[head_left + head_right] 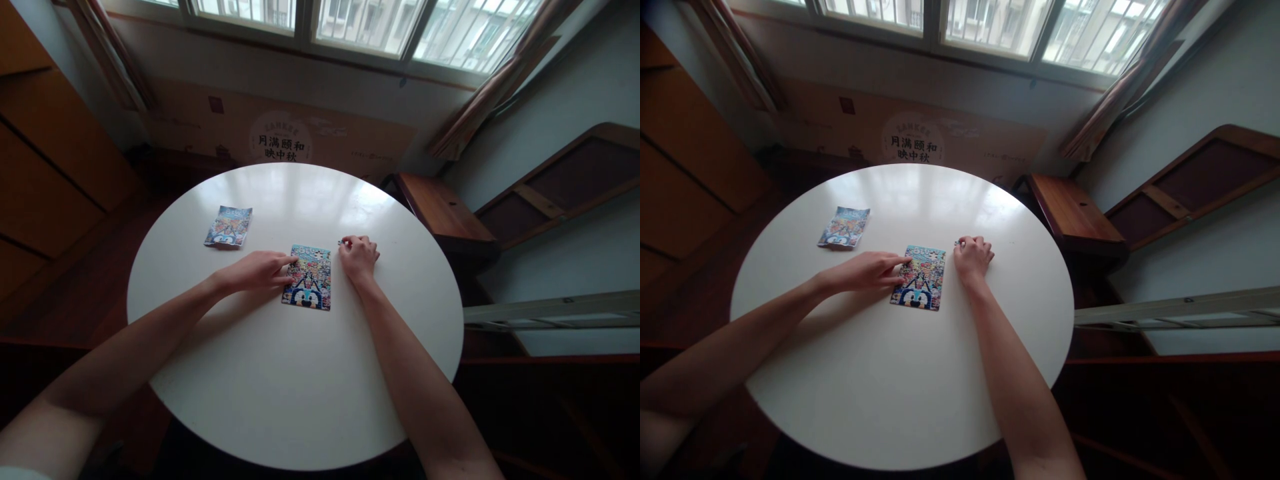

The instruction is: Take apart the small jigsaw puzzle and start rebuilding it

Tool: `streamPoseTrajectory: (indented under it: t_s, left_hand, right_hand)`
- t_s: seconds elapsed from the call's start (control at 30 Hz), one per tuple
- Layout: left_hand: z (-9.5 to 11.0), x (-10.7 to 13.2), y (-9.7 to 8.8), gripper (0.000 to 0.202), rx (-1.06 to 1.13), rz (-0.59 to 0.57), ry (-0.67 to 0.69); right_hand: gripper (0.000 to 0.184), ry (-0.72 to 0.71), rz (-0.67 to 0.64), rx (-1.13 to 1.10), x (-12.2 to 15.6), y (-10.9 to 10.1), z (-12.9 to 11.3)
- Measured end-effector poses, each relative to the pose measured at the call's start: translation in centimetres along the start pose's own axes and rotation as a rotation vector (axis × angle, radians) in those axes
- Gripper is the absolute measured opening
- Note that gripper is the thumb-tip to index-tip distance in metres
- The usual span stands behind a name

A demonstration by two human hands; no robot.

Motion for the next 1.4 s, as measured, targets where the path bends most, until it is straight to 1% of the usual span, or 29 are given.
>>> streamPoseTrajectory:
  t_s: [0.17,0.3,0.37,0.43,0.6,0.7,0.87,0.97,1.1,1.27,1.4]
  left_hand:
    - [0.07,0.02,-0.03,0.058,0.009,-0.004,-0.007]
    - [0.03,0.01,-0.04,0.057,0.016,0.006,-0.003]
    - [0.06,0.02,-0.10,0.056,0.014,0.008,-0.003]
    - [0.14,0.06,-0.18,0.056,0.014,0.009,-0.004]
    - [0.28,0.15,-0.31,0.057,0.020,-0.003,-0.013]
    - [0.22,0.12,-0.26,0.057,0.024,-0.007,-0.014]
    - [0.20,0.03,-0.24,0.057,0.031,0.007,-0.007]
    - [0.26,0.01,-0.29,0.056,0.032,0.005,-0.014]
    - [0.22,0.04,-0.25,0.057,0.030,0.003,-0.014]
    - [0.13,0.07,-0.22,0.057,0.031,-0.008,-0.016]
    - [0.20,0.04,-0.26,0.057,0.036,-0.016,-0.018]
  right_hand:
    - [0.020,0.015,-0.022,-0.054,-0.21,-0.07,0.20]
    - [0.031,-0.003,-0.030,-0.122,-0.29,0.01,0.25]
    - [0.032,0.005,-0.010,-0.107,-0.28,-0.02,0.25]
    - [0.027,0.011,0.000,-0.082,-0.25,-0.06,0.18]
    - [0.023,0.031,-0.036,-0.067,-0.19,-0.26,-0.01]
    - [0.020,0.018,-0.062,-0.084,-0.15,-0.32,-0.05]
    - [0.030,0.008,-0.033,-0.088,-0.15,-0.24,0.07]
    - [0.024,0.004,-0.021,-0.057,-0.21,-0.16,0.07]
    - [0.021,0.009,-0.052,-0.048,-0.26,-0.08,0.09]
    - [0.023,0.021,-0.051,-0.018,-0.14,-0.42,0.05]
    - [0.020,0.042,-0.065,0.007,-0.01,-0.66,0.02]
Point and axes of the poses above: each hand's wrist, its own x-axis away from the middle knuckle, its own y-axis out of the palm, z = x × y, the point moved 3 cm from there along -x, towards the middle knuckle, and after that the axes turned 3 degrees about -x, right-handed, at the moved point
